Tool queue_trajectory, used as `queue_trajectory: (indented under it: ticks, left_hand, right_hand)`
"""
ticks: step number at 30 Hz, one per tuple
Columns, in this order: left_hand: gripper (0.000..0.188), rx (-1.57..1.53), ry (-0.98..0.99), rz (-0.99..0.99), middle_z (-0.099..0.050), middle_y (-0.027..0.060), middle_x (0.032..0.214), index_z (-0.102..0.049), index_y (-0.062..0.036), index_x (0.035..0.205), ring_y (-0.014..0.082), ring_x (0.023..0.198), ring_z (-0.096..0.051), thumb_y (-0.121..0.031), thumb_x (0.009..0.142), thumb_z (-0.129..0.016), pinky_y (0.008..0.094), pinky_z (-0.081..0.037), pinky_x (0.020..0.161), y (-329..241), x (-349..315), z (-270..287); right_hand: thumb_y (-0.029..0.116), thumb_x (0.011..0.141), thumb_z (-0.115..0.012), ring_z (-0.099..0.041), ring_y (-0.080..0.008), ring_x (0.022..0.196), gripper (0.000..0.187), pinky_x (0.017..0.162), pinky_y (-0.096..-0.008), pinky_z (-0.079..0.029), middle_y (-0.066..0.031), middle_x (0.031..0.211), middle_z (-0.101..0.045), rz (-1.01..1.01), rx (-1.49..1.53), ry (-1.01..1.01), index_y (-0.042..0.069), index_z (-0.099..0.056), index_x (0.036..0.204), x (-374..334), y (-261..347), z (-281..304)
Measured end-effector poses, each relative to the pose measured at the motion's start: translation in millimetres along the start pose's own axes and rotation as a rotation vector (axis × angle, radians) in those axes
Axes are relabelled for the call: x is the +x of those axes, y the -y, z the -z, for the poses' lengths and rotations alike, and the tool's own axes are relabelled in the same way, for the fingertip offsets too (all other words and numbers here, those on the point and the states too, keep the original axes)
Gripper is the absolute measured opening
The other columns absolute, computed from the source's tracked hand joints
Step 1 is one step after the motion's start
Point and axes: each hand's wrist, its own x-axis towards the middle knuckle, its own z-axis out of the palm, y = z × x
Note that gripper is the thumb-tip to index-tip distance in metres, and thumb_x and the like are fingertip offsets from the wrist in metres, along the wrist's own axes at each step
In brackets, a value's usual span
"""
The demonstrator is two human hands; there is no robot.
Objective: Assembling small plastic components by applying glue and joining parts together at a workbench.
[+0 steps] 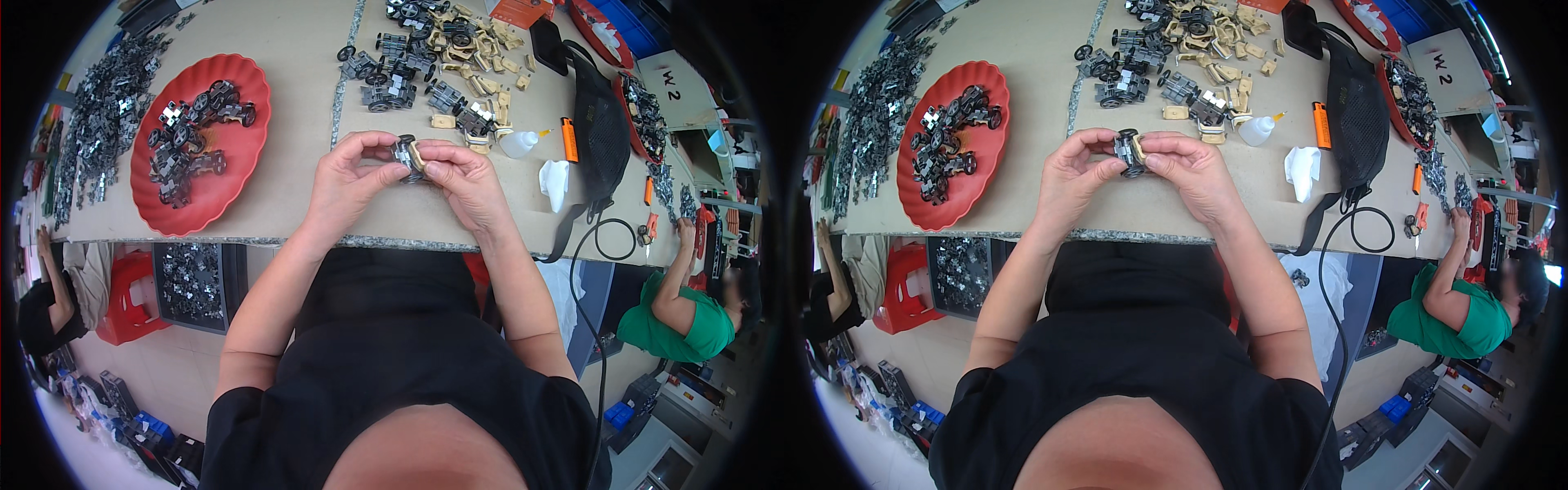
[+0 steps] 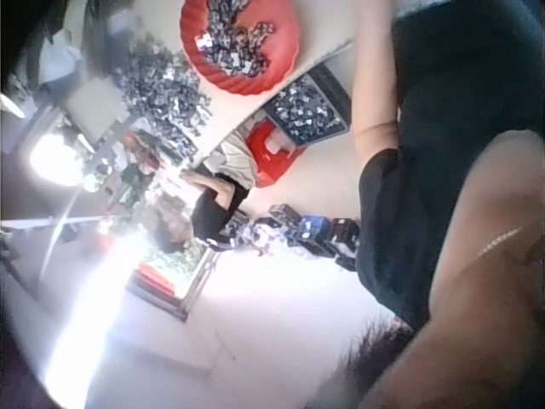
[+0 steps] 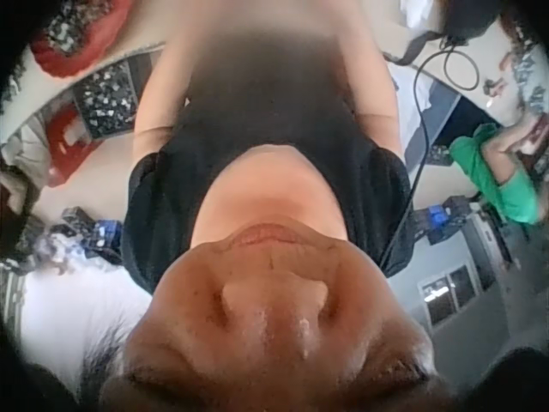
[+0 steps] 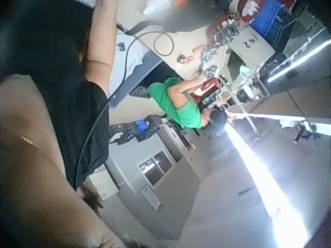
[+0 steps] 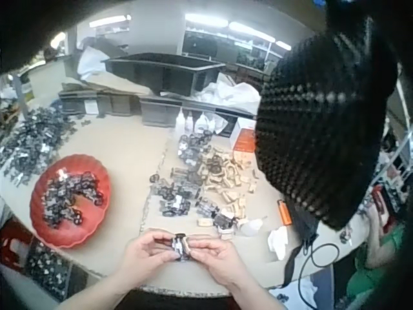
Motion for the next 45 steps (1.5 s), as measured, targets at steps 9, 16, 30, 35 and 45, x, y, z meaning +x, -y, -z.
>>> queue_trajectory:
  ticks: [9, 16, 30, 35, 45]
  left_hand:
    - [0.031, -0.023, -0.029, -0.017, -0.047, 0.0055, 0.104, -0.057, 0.0030, 0.104, 0.0122, 0.095, -0.055, 0.003, 0.075, -0.068, 0.0248, -0.052, 0.084, 0, -1, -3]
    - [0.031, 0.003, -0.039, -0.025, -0.053, 0.0073, 0.106, -0.057, 0.0011, 0.104, 0.0164, 0.096, -0.056, 0.007, 0.075, -0.066, 0.0286, -0.051, 0.080, 1, -2, -1]
    - [0.029, 0.021, -0.030, -0.038, -0.045, 0.0072, 0.105, -0.054, 0.0034, 0.098, 0.0193, 0.090, -0.061, 0.011, 0.072, -0.066, 0.0274, -0.055, 0.080, 1, -4, -4]
    - [0.031, 0.027, 0.045, -0.037, -0.043, 0.0066, 0.104, -0.053, 0.0039, 0.098, 0.0193, 0.089, -0.061, 0.012, 0.071, -0.066, 0.0263, -0.055, 0.080, -2, -5, 0]
    - [0.032, 0.810, 0.397, -0.328, -0.057, 0.0077, 0.093, -0.058, -0.0037, 0.095, 0.0186, 0.081, -0.057, -0.004, 0.067, -0.072, 0.0280, -0.049, 0.070, -39, 15, 26]
  right_hand:
    - [-0.003, 0.083, -0.057, -0.056, -0.0154, 0.098, 0.019, 0.087, -0.0263, -0.046, -0.0096, 0.107, -0.057, 0.063, -0.226, -0.012, -0.003, -0.064, 0.101, -3, -2, -1]
    - [-0.002, 0.084, -0.056, -0.056, -0.0150, 0.096, 0.017, 0.086, -0.0252, -0.046, -0.0090, 0.106, -0.057, 0.068, -0.312, -0.003, -0.003, -0.064, 0.099, -3, -1, -5]
    - [0.004, 0.070, -0.074, -0.057, -0.0161, 0.097, 0.034, 0.082, -0.0275, -0.049, -0.0095, 0.105, -0.056, 0.336, -0.546, 0.057, -0.003, -0.062, 0.101, -8, -9, -9]
    - [0.004, 0.066, -0.077, -0.059, -0.0164, 0.091, 0.036, 0.080, -0.0279, -0.049, -0.0088, 0.101, -0.059, 0.360, -0.655, 0.028, -0.001, -0.063, 0.099, -7, -11, -9]
    - [-0.004, 0.069, -0.070, -0.055, -0.0170, 0.102, 0.033, 0.087, -0.0282, -0.048, -0.0096, 0.109, -0.053, 0.201, -0.692, 0.210, -0.002, -0.062, 0.100, -9, 2, -10]
